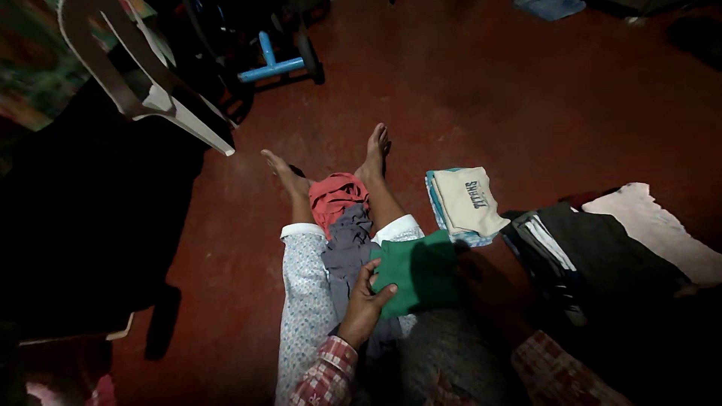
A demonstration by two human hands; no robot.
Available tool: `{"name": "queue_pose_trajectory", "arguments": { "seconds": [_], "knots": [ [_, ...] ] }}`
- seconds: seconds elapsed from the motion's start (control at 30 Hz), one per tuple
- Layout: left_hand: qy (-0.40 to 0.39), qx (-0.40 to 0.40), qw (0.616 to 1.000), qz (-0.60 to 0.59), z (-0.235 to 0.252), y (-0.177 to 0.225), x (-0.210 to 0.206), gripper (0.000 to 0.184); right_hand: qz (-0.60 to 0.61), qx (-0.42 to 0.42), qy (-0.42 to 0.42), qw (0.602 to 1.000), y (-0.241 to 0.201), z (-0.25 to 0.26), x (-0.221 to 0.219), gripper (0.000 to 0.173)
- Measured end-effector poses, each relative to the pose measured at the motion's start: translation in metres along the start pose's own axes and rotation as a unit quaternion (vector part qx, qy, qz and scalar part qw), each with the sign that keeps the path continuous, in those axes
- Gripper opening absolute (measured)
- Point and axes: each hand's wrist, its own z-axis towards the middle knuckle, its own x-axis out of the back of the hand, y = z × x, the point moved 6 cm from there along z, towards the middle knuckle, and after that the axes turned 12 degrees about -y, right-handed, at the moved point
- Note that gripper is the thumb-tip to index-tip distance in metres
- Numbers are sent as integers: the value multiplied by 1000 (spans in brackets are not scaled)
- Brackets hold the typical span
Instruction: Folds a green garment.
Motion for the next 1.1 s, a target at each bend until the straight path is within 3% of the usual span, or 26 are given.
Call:
{"name": "queue_pose_trajectory", "arguments": {
  "seconds": [0.1, 0.27, 0.33, 0.4, 0.47, 0.5, 0.57, 0.63, 0.77, 0.87, 1.1],
  "knots": [
    [20, -34, 999, 24, -2, 10, 0, 66, -37, 48, 36, 998, -8, 0, 1, 32],
    [71, 102, 992, 16, -4, -24, 6, 65, 4, -127, -75, 989, 20, 17, -9, 35],
    [83, 117, 990, 3, -7, -28, 8, 64, 38, -148, -88, 984, 26, 21, -6, 45],
    [90, 116, 989, -11, -8, -27, 8, 62, 37, -173, -111, 978, -2, 13, 7, 56],
    [93, 116, 989, -11, -8, -24, 6, 61, 94, -280, -220, 930, -53, 0, 25, 58],
    [94, 116, 989, -8, -8, -24, 6, 60, 116, -286, -236, 922, -54, 2, 24, 58],
    [96, 114, 989, -7, -8, -26, 8, 60, 133, -227, -222, 939, -3, 25, 1, 61],
    [99, 112, 989, -12, -7, -28, 8, 60, 206, -234, -214, 926, 34, 47, -19, 58],
    [99, 110, 989, -13, -6, -28, 7, 59, 317, -245, -207, 892, 14, 53, -20, 39],
    [93, 101, 990, -15, -5, -30, 7, 59, 341, -223, -190, 893, 1, 51, -16, 36],
    [97, 104, 989, 45, -9, -27, 5, 63, 180, -152, -202, 951, -44, 27, -1, 51]
  ]
}}
